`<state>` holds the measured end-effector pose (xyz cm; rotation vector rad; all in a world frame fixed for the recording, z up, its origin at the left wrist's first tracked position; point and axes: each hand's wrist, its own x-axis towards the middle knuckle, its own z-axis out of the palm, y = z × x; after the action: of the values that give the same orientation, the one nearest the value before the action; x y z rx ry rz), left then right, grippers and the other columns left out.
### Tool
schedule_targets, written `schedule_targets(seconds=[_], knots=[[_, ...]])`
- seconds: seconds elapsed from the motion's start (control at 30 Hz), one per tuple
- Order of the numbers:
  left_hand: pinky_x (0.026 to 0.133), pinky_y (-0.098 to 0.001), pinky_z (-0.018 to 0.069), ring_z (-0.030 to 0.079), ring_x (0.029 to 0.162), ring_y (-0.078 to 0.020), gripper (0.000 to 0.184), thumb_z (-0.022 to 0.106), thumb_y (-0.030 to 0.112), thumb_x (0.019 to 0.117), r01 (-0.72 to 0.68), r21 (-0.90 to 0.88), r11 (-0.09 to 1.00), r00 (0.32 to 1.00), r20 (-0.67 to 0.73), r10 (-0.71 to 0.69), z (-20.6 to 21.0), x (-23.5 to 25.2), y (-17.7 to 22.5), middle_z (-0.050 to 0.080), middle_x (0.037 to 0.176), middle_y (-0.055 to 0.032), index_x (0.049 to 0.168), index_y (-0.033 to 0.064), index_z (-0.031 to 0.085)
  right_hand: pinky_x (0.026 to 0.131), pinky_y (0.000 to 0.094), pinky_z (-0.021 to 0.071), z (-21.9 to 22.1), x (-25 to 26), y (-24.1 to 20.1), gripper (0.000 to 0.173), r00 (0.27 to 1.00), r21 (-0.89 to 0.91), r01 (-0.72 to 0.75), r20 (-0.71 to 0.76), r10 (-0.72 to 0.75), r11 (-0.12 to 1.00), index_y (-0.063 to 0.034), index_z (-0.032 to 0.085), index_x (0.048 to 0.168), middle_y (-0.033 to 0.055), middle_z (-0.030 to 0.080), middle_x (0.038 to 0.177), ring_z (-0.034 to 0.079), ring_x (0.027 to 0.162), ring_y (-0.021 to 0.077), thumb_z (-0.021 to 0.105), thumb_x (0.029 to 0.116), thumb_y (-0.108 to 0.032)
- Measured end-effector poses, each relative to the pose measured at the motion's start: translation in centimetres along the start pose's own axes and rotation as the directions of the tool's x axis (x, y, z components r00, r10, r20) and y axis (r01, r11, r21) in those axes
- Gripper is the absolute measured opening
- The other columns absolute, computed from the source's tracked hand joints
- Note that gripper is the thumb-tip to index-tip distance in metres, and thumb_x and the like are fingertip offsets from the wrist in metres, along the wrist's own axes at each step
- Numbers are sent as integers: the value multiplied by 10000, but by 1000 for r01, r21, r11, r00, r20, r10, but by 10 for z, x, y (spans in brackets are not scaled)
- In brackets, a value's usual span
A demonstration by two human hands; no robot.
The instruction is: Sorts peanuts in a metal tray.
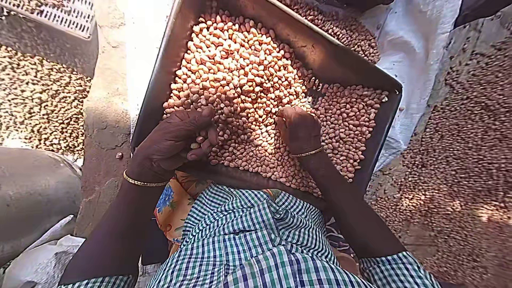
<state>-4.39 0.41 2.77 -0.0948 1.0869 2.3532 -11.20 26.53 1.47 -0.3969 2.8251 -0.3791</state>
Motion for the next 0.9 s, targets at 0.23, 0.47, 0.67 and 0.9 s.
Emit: schedule_targets(seconds=[0.23, 0.47, 0.67, 0.9], knots=[[431, -94, 435, 514, 460, 51, 469, 432, 296, 1095, -16, 1, 1000, 999, 46, 16, -4, -1, -1, 614, 597, 78, 751, 137, 708, 537, 149, 430, -5, -15, 56, 299, 1000, 999, -10, 11, 23, -38, -299, 681, 864, -156, 632, 758, 524, 596, -34, 419, 954, -186], [423, -93, 427, 515, 453, 51, 480, 422, 277, 1096, -28, 21, 999, 999, 17, 27, -1, -1, 0, 606, 582, 81, 738, 138, 710, 696, 468, 496, -8, -15, 6, 209, 998, 190, 23, 51, -33, 982, 24, 746, 1115, 183, 686, 881, 628, 736, 299, 625, 986, -88], [427, -95, 434, 517, 456, 48, 475, 432, 290, 1094, -20, 14, 1000, 999, 35, 20, -1, 2, 0, 609, 588, 77, 740, 139, 711, 572, 311, 428, -1, -11, 25, 114, 992, 390, 119, -1, -128, 913, 8, 734, 968, 51, 587, 668, 493, 560, 145, 672, 917, -73], [433, -88, 429, 515, 462, 54, 499, 387, 285, 1103, -25, 24, 999, 1000, 18, 25, 2, 1, 1, 617, 598, 78, 746, 144, 706, 468, 100, 380, -6, -15, 55, 211, 999, 974, 18, -29, 46, 225, -206, 637, 902, -153, 618, 738, 460, 518, -76, 498, 962, -60]])
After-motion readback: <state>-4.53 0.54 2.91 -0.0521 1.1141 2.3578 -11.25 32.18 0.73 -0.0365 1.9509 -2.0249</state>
